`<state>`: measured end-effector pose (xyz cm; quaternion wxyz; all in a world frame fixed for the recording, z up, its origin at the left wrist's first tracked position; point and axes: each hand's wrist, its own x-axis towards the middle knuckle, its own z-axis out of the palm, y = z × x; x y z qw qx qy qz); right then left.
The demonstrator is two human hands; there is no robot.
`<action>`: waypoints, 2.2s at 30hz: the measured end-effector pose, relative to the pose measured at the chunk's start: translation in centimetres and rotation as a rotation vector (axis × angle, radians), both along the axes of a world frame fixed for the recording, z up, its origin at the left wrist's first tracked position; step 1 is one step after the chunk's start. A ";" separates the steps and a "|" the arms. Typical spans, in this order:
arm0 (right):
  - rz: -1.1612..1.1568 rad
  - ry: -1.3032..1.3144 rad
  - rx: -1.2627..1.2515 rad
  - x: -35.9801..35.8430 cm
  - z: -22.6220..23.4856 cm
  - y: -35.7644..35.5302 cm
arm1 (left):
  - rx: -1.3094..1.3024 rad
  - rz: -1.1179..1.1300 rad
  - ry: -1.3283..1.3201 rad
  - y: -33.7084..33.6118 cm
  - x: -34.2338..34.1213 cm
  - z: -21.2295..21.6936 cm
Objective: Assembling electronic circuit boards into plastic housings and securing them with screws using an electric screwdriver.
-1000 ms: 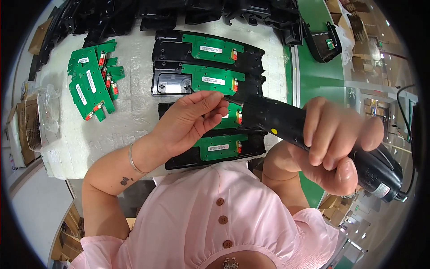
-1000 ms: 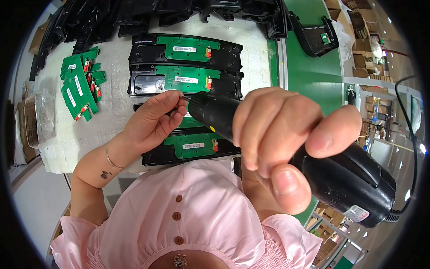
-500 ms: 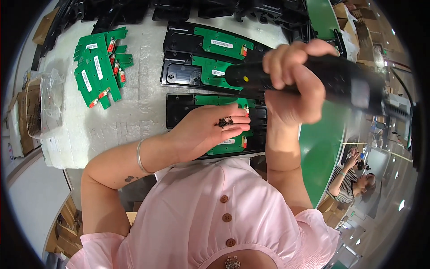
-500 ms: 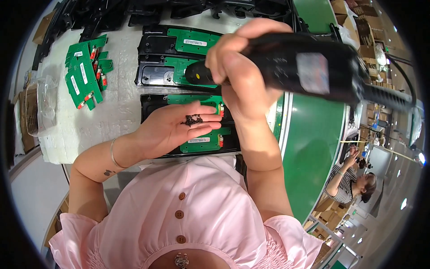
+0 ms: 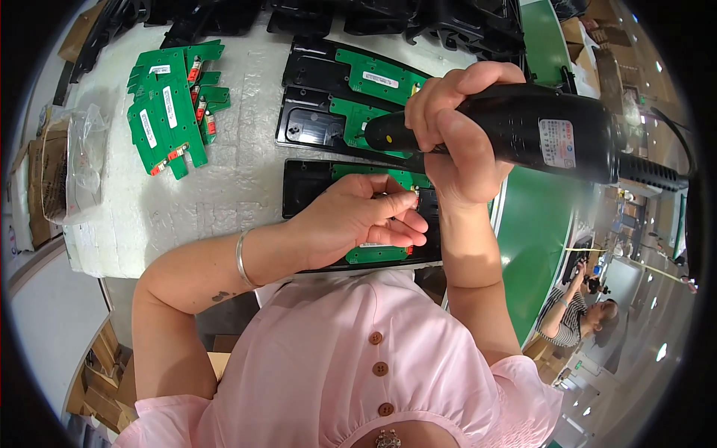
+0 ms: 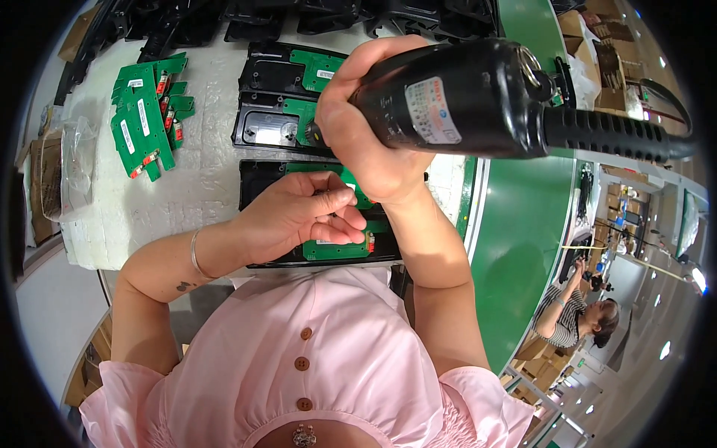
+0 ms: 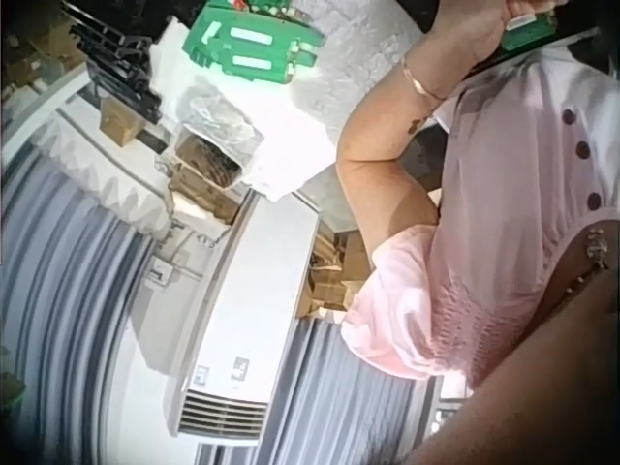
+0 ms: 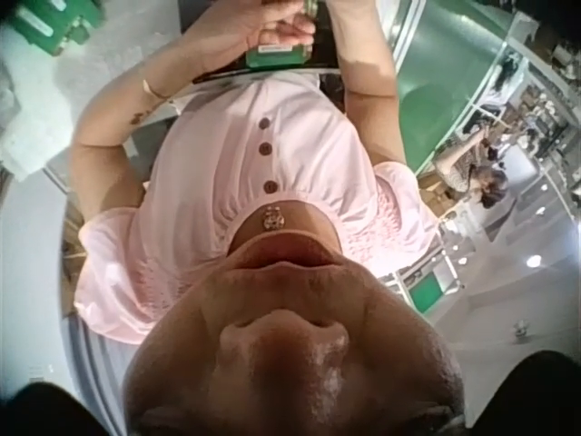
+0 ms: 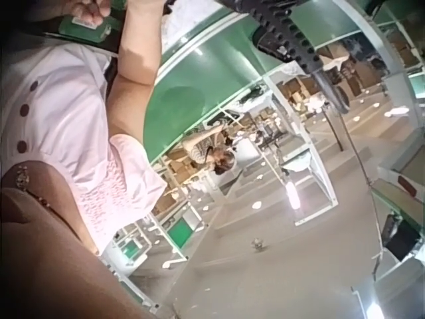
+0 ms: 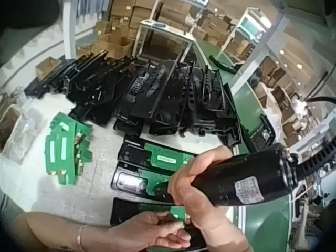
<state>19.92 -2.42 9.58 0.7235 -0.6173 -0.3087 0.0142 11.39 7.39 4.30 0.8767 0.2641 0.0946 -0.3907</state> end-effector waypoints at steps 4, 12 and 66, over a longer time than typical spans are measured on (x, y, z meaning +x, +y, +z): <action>0.070 -0.019 -0.004 -0.2 0.0 0.0 | 0.092 0.046 -0.067 -0.2 -0.1 -0.7; 0.096 -0.033 -0.010 0.5 -0.7 0.5 | 0.035 0.067 -0.016 0.1 0.1 -0.2; -0.097 0.050 0.158 -2.9 -0.2 -8.3 | 0.013 0.161 0.069 -5.2 -5.6 0.8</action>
